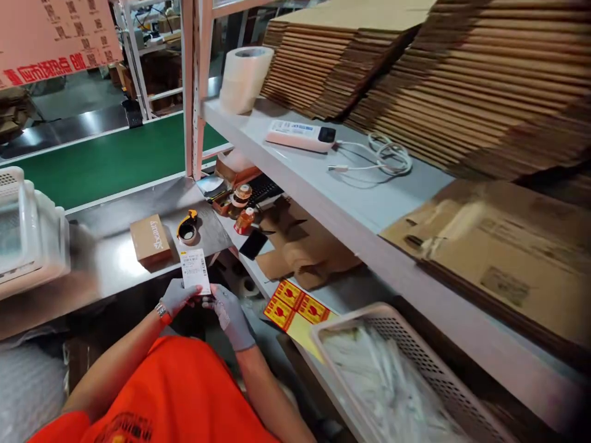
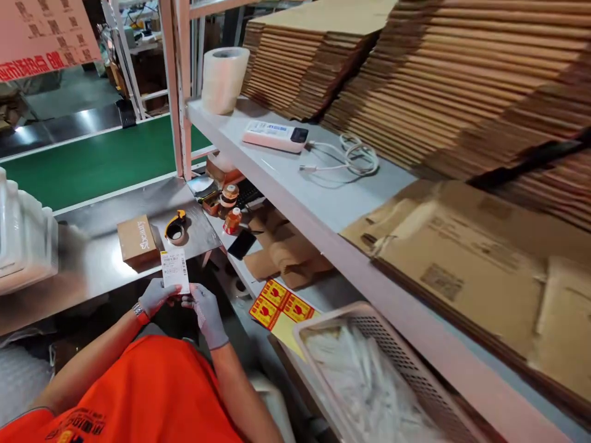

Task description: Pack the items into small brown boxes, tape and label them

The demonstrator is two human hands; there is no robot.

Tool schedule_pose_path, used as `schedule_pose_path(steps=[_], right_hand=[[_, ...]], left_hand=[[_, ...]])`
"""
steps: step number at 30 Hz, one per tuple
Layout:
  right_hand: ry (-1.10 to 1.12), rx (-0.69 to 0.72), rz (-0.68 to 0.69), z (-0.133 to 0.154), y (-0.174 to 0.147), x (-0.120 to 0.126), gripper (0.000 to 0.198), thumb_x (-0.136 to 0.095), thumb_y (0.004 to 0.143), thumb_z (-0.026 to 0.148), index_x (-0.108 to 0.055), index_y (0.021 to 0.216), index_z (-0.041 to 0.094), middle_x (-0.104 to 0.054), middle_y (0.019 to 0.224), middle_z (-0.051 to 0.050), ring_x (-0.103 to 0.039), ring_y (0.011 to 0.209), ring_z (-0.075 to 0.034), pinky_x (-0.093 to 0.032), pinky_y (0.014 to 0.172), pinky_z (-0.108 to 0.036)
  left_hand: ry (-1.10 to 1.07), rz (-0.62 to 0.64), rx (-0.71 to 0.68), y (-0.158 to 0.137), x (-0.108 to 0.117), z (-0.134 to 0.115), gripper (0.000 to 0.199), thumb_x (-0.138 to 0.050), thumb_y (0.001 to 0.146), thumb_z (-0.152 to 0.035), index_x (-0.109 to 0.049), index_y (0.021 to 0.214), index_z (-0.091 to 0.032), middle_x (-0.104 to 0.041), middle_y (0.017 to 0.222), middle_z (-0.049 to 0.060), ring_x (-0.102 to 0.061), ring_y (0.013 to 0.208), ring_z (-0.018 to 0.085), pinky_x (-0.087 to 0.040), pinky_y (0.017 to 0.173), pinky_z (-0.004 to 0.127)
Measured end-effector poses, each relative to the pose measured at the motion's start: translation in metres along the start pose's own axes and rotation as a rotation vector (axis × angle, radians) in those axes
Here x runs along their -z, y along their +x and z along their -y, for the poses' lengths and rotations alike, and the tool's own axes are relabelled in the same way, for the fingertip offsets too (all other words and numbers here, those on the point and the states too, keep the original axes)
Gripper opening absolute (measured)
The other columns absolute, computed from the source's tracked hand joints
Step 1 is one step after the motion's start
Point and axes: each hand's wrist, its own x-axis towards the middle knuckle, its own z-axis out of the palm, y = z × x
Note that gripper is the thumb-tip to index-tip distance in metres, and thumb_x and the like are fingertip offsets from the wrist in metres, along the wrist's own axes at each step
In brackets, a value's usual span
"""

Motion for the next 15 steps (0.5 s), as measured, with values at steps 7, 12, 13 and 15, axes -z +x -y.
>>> schedule_pose_path(steps=[7,12,13,15], right_hand=[[0.118,0.008,-0.111,-0.005,-0.022,0.032,0.057,-0.096,0.073,0.070,-0.081,0.091,0.019,-0.080,0.087,-0.007,-0.073,0.078,-0.020,-0.063,0.077,-0.037],[0.140,0.078,-0.138,-0.004,-0.027,0.037,0.054,-0.096,0.073,0.068,-0.082,0.096,0.022,-0.082,0.091,-0.007,-0.076,0.083,-0.024,-0.066,0.079,-0.041],[0.136,0.090,-0.144,-0.004,-0.028,0.037,0.053,-0.096,0.073,0.068,-0.082,0.095,0.022,-0.082,0.091,-0.007,-0.076,0.083,-0.024,-0.066,0.079,-0.041],[0.128,0.109,-0.160,-0.005,-0.027,0.038,0.053,-0.096,0.073,0.068,-0.082,0.094,0.022,-0.082,0.090,-0.008,-0.077,0.083,-0.025,-0.066,0.078,-0.042]], left_hand=[[-0.071,-0.012,-0.008,-0.005,-0.039,-0.010,0.062,-0.105,0.067,-0.041,-0.085,0.118,-0.011,-0.086,0.091,0.013,-0.078,0.071,0.023,-0.061,0.057,0.028],[-0.046,0.049,-0.003,0.000,-0.048,-0.012,0.056,-0.106,0.067,-0.040,-0.086,0.110,-0.010,-0.086,0.091,0.015,-0.080,0.074,0.025,-0.062,0.058,0.029],[-0.043,0.062,-0.006,0.002,-0.048,-0.010,0.053,-0.105,0.068,-0.041,-0.086,0.106,-0.010,-0.086,0.092,0.015,-0.080,0.074,0.025,-0.062,0.058,0.029],[-0.043,0.094,-0.013,0.007,-0.047,-0.006,0.049,-0.104,0.070,-0.043,-0.085,0.100,-0.010,-0.086,0.093,0.016,-0.080,0.075,0.025,-0.062,0.060,0.030]])
